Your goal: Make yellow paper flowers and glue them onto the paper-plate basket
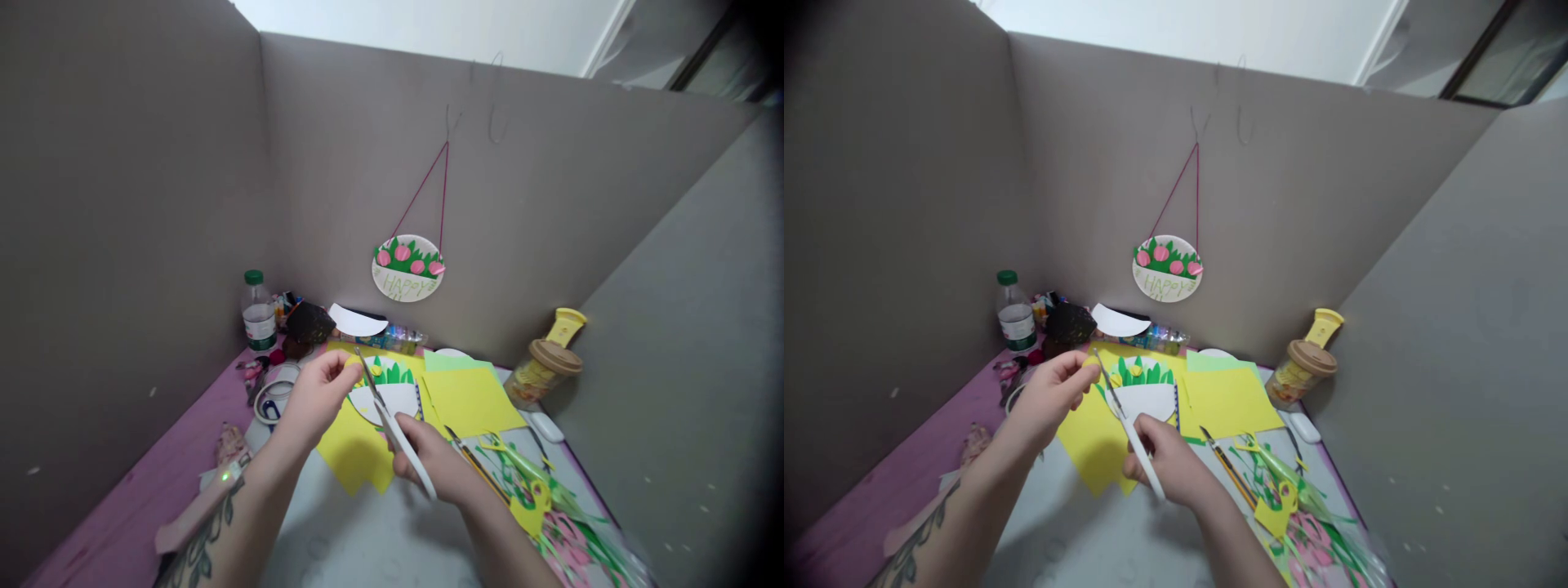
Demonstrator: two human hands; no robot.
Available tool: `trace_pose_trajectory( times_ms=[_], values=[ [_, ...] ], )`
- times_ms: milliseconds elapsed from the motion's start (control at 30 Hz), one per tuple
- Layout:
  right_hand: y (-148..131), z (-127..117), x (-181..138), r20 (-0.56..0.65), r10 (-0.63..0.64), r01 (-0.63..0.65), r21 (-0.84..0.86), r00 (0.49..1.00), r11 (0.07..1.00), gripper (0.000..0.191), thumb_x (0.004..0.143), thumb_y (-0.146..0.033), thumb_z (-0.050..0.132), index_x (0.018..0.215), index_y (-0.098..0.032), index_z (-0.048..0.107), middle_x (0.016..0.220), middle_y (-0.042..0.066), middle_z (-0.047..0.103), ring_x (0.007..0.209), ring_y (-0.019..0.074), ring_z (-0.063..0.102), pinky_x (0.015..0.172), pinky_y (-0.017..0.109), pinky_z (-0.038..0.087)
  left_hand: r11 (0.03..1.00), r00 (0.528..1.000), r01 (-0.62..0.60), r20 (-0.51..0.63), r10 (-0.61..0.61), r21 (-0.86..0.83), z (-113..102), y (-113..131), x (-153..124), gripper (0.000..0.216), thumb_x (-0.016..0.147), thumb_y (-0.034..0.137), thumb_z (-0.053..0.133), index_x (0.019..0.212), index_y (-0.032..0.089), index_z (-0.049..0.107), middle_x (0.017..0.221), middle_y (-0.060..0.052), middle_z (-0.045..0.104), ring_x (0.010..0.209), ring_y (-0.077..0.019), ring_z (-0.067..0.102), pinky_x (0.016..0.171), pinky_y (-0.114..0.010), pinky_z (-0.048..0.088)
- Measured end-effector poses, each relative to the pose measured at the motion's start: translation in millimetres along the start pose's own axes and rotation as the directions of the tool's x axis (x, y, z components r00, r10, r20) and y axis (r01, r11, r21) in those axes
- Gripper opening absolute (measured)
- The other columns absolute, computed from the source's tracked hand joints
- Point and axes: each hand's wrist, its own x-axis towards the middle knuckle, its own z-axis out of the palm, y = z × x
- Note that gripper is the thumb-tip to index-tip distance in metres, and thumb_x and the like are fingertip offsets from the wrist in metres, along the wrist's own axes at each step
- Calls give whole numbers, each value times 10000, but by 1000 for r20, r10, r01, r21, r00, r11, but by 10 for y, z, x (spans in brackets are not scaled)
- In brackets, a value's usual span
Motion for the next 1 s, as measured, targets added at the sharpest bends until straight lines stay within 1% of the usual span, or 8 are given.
trace_pose_trajectory(
  times_ms=[167, 400, 667, 1000],
  values=[
    [16, -7, 7, -4, -19, 19, -10, 1000, 1000, 189, 638, -248, 580, 694, -184, 411, 662, -39, 434, 597, 97, 363, 528, 205, 299, 1000, 1000, 8, 12, -8, 0, -4, -18, 8, 227, 704, 374, 583, 624, 172, 516, 496, 71, 388, 432, -64, 313, 428, -195, 237],
    [10, -14, -8, -3, -5, 5, -12, 1000, 1000, 182, 625, -225, 574, 688, -184, 409, 660, -40, 426, 595, 97, 357, 523, 205, 298, 1000, 1000, 0, 2, 0, 15, -9, -16, 12, 228, 724, 371, 580, 636, 171, 515, 484, 77, 380, 440, -62, 315, 437, -193, 236],
    [-35, -2, -4, -11, -4, 4, -7, 1000, 1000, 170, 606, -202, 549, 682, -185, 397, 660, -38, 422, 590, 95, 346, 522, 205, 292, 999, 999, -14, 34, 13, 41, -10, -18, 3, 220, 740, 356, 566, 639, 169, 506, 487, 80, 366, 444, -60, 311, 443, -191, 241],
    [4, -9, 6, 2, -11, 11, 21, 1000, 1000, 177, 616, -237, 554, 694, -184, 405, 664, -33, 435, 592, 101, 366, 515, 206, 295, 999, 1000, -11, 26, 10, 34, -11, -38, 22, 215, 745, 353, 562, 651, 169, 506, 507, 75, 385, 449, -58, 312, 439, -190, 239]
  ],
)
